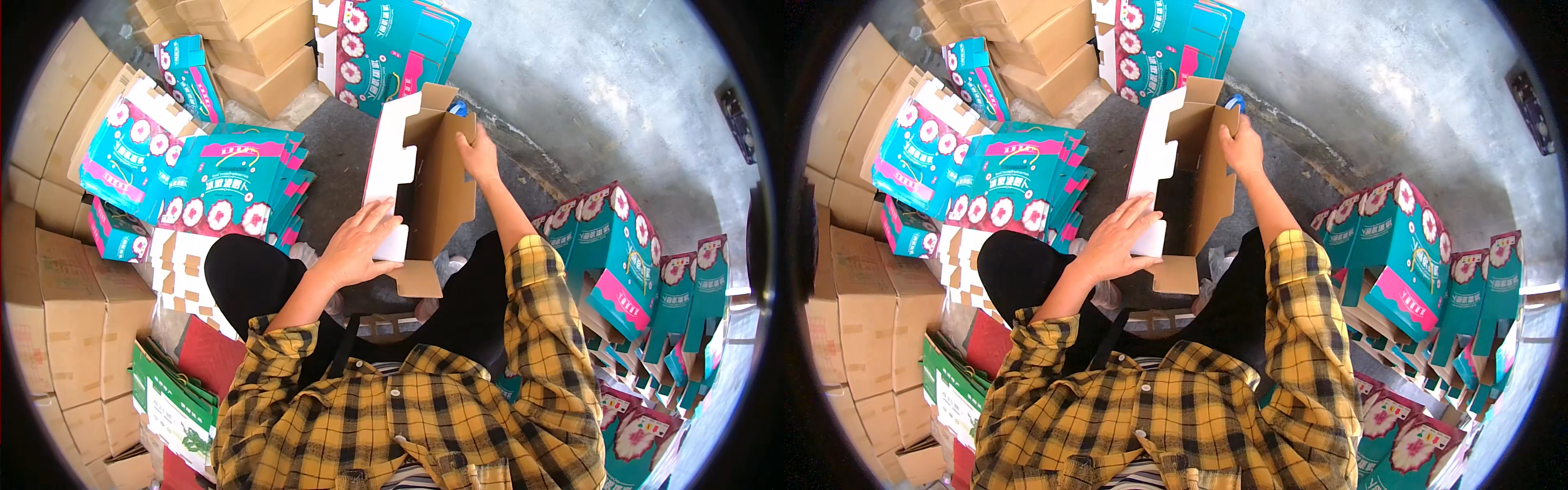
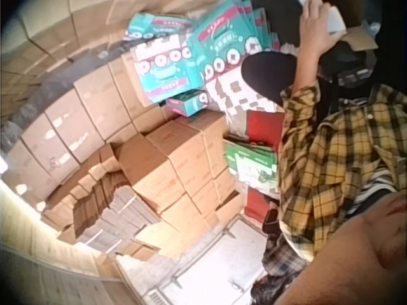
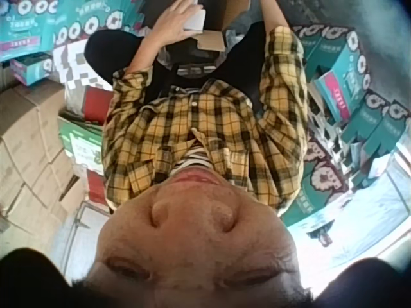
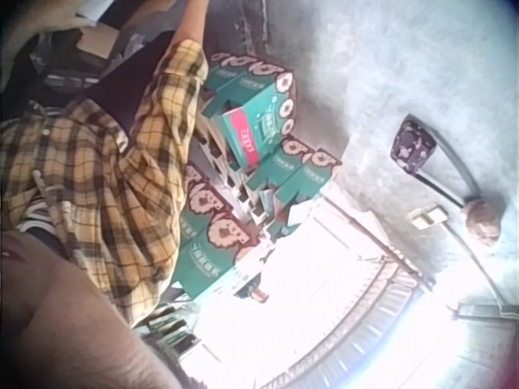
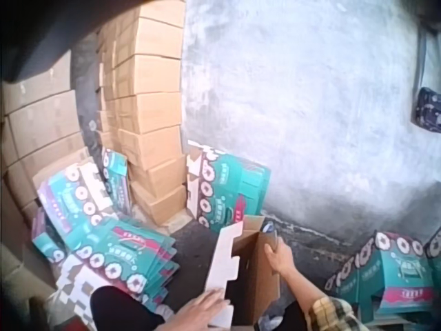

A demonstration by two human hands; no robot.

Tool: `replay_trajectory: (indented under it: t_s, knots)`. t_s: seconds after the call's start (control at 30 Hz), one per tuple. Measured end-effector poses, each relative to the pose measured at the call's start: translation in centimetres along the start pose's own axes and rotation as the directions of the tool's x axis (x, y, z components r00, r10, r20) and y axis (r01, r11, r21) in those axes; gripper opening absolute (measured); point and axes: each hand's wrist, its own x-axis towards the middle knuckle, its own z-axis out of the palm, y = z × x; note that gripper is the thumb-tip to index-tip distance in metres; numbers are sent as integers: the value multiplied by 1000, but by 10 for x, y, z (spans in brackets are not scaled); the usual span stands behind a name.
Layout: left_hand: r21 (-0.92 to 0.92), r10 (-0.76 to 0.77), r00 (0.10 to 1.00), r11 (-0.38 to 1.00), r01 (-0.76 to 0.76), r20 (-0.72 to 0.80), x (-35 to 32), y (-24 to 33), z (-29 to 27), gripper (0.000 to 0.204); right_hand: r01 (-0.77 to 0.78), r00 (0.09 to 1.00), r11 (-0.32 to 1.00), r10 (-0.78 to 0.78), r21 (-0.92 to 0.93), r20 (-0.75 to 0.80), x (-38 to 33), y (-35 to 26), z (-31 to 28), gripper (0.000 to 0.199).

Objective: The person assembles cardboard packaging by hand, folding flat cardboard cutouts and inserts into boxes and placing the assembled boxes onto a stack.

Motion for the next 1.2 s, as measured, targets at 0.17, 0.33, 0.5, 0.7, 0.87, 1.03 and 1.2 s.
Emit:
replay_trajectory:
  t_s: [0.17, 0.33, 0.5, 0.7, 0.87, 1.03, 1.2]
  knots:
    - [4, -5, 1000, 1000, 5, -14, -3, 0, 1, 67, 522, 559, 427, -825, -739, -81, -1, -31, -18, 27]
    - [33, -15, 1000, 999, 14, 19, -5, 3, 3, 67, 500, 850, 235, -317, -834, 420, 9, -36, -12, 25]
    - [21, -15, 999, 1000, 14, 45, -1, 4, 1, 67, 413, 900, 527, -359, -743, 246, 25, -18, 0, 42]
    - [40, -29, 997, 999, 27, 68, -1, 5, 5, 67, 332, 943, 743, -250, -581, 220, 35, -10, 5, 60]
    - [36, -17, 996, 999, 14, 87, -6, -4, 18, 63, 266, 964, 839, -233, -475, 129, 40, -4, 10, 55]
    - [-180, 51, 989, 983, -25, 140, -16, -8, 15, 57, 214, 977, 920, -200, -329, 74, 45, 16, 8, 46]
    - [34, -77, 991, 996, 81, -108, -13, 10, 44, 49, 314, 940, 865, -227, -390, 254, 36, 7, 2, 34]
